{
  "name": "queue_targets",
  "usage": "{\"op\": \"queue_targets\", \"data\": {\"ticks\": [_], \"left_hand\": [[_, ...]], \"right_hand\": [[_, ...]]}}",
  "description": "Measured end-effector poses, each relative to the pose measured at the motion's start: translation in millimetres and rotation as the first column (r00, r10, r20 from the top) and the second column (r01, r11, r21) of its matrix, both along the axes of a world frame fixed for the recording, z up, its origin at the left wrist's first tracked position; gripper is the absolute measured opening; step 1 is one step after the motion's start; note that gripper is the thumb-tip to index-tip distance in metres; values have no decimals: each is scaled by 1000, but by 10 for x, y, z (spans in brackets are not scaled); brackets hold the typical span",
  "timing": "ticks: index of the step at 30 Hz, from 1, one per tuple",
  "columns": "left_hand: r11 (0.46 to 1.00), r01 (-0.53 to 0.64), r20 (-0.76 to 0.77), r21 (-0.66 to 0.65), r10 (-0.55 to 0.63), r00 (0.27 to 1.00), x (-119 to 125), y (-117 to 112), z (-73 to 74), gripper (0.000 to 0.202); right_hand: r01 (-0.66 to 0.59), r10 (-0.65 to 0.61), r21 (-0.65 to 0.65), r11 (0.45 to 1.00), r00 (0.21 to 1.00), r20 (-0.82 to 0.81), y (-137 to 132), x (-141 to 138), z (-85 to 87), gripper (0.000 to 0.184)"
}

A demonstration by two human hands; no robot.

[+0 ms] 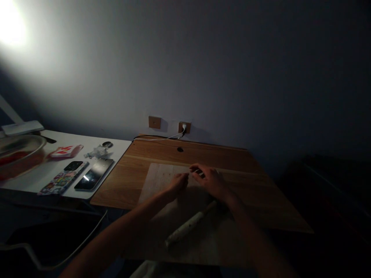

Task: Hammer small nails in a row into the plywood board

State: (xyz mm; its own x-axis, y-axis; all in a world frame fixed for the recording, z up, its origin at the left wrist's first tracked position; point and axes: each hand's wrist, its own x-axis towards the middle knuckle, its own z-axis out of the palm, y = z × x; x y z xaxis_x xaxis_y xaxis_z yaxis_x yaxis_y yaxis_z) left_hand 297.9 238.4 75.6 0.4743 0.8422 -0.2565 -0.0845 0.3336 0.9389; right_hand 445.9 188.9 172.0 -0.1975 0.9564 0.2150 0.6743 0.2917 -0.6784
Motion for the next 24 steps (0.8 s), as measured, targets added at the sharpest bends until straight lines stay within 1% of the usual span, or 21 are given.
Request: {"op": "queue_targets", "data": {"ticks": [1, 2, 3, 4, 5, 6, 8, 9, 10, 11, 12, 13, 15, 17, 19, 20, 21, 22, 24], "left_hand": [[978, 31, -137, 204, -3, 991, 18, -6, -11, 33], [909, 98, -272, 406, 18, 962, 36, -20, -18, 33], [804, 194, -393, 562, 53, 918, 52, -40, -20, 31], [689, 308, -491, 655, 78, 868, 66, -65, -20, 28], [580, 418, -567, 699, 93, 819, 77, -91, -19, 24], [483, 510, -623, 712, 101, 776, 84, -114, -20, 21], [297, 643, -693, 706, 102, 714, 91, -144, -33, 19], [214, 680, -709, 701, 110, 697, 93, -148, -45, 20], [146, 701, -716, 698, 124, 687, 94, -147, -59, 21], [96, 709, -715, 698, 142, 684, 96, -141, -73, 21], [67, 713, -713, 698, 159, 682, 96, -136, -84, 21], [53, 715, -712, 697, 172, 681, 94, -133, -91, 22], [54, 705, -702, 707, 176, 690, 68, -142, -81, 23], [60, 683, -683, 728, 150, 715, -15, -178, -42, 23], [65, 656, -658, 752, 132, 741, -185, -236, 11, 27], [73, 649, -652, 757, 145, 744, -305, -271, 37, 29], [90, 643, -647, 761, 178, 741, -447, -310, 57, 30], [129, 626, -637, 769, 236, 734, -608, -352, 69, 28], [220, 599, -636, 770, 349, 689, -966, -441, 64, 24]], "right_hand": [[37, -37, 8, 999, 999, -22, -48, 73, -38, 21], [74, -73, 15, 997, 997, -35, -102, 148, -80, 21], [105, -104, 22, 994, 994, -43, -163, 222, -125, 22], [133, -131, 28, 991, 990, -54, -231, 296, -171, 22], [156, -154, 30, 987, 985, -72, -305, 370, -218, 23], [175, -172, 24, 984, 981, -92, -384, 444, -265, 24], [228, -226, 2, 974, 965, -134, -546, 593, -353, 27], [263, -260, 0, 965, 954, -151, -626, 667, -393, 29], [298, -293, 2, 955, 942, -165, -702, 740, -430, 30], [340, -334, 8, 940, 926, -173, -773, 810, -465, 31], [383, -375, 15, 923, 910, -178, -839, 875, -500, 31], [428, -417, 25, 903, 891, -182, -899, 934, -538, 32], [510, -496, 32, 859, 848, -185, -1005, 1030, -637, 35], [560, -552, 1, 828, 817, -169, -1096, 1090, -780, 39], [561, -563, -54, 826, 817, -123, -1173, 1115, -962, 45], [548, -552, -72, 834, 828, -96, -1206, 1116, -1058, 48], [534, -539, -77, 842, 839, -78, -1233, 1111, -1150, 50], [535, -540, -77, 841, 840, -62, -1255, 1100, -1231, 51], [552, -555, -70, 831, 831, -35, -1280, 1068, -1346, 51]]}}
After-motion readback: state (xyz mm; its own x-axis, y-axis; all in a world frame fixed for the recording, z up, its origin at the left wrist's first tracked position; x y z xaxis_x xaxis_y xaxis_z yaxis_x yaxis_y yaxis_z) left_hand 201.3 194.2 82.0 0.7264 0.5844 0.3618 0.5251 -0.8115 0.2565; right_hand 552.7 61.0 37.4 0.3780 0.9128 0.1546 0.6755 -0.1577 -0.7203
